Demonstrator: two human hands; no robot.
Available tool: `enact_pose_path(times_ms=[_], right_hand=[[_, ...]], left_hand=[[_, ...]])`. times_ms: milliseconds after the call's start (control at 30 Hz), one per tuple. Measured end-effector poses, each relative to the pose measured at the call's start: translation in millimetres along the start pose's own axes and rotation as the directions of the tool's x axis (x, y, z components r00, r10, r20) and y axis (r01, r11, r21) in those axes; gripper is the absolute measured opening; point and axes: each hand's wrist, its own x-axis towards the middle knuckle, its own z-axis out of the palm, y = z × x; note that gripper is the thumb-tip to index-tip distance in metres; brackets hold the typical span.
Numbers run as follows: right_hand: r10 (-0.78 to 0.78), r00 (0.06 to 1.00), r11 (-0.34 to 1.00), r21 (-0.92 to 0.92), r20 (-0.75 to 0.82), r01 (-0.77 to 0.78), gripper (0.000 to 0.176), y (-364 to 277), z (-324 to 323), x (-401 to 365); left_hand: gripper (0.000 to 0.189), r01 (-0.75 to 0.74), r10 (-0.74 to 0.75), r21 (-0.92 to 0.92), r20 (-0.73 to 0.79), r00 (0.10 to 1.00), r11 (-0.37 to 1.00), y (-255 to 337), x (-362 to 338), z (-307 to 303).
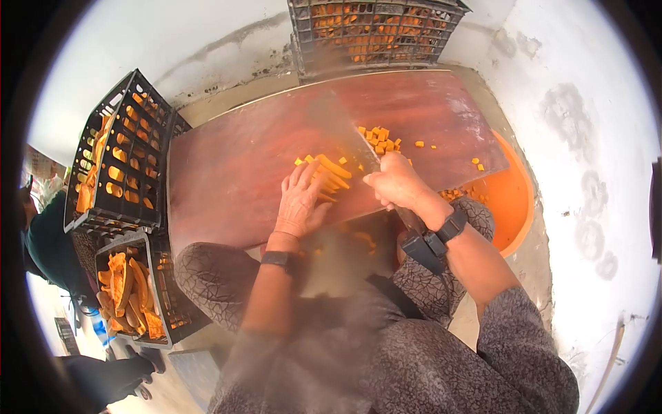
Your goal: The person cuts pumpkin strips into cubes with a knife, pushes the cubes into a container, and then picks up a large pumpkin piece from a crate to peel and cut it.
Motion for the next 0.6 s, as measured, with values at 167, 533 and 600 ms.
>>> enact_pose_path(times_ms=[167,533,600], right_hand=[[0.036,0.998,0.993,0.111,-0.061,-0.029,0.023,23.2,-1.2,-6.3],[-0.067,0.984,0.946,-0.324,-0.165,0.010,0.021,47.9,11.0,-7.1],[-0.007,0.987,0.944,-0.328,-0.164,-0.047,0.022,51.3,12.3,-3.1]], left_hand=[[0.072,-0.104,0.087,0.065,0.229,0.970,0.992,3.5,23.6,-4.6],[0.068,-0.102,0.039,0.189,0.311,0.950,0.977,-10.2,31.0,-0.4],[0.066,-0.093,0.041,0.196,0.257,0.966,0.976,-14.4,26.2,0.6]])
